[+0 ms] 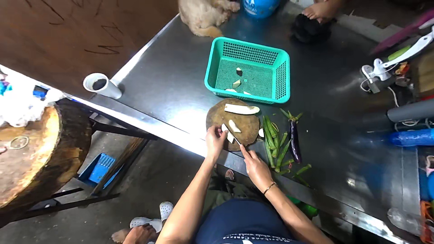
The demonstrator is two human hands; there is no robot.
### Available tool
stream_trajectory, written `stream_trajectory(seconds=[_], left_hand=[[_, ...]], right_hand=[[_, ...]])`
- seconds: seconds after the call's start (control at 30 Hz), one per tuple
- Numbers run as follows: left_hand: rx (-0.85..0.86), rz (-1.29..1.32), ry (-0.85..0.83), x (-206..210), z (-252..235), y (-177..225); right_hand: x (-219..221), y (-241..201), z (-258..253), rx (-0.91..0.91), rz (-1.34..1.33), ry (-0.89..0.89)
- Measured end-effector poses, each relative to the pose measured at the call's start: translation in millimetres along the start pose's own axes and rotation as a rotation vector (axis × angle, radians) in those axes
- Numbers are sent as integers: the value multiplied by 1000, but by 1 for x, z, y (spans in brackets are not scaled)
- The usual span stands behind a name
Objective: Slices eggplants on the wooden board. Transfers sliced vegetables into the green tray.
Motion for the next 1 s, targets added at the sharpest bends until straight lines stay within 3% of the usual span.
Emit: stream_trajectory(seconds=[0.2, 0.3, 0.5, 0.63, 0.8, 1.0], left_hand=[[144, -13, -326, -7, -12, -8], [213, -35, -404, -16, -11, -6], [207, -30, -413, -25, -6, -12], [206, -99, -366, -27, -5, -8], [208, -177, -315, -25, -1, 2], [290, -259, -265, -21, 6, 16]], right_hand=[[-6, 18, -9, -48, -315, -68], [-9, 29, -11, -37, -499, -76], [-13, 32, -10, 57, -439, -106], [-11, 48, 7, 108, -422, 38], [-21, 37, 20, 6, -322, 172], [-33, -9, 6, -62, -148, 12]])
Point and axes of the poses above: each hand's wrist, its own z-axis away from the middle knuckle, its own x-axis out of the palm, y = z × x, the point moved 8 cm from there along -z, towards the middle knuckle, and after that the axes turned 10 degrees about z, right-handed, at the moved point
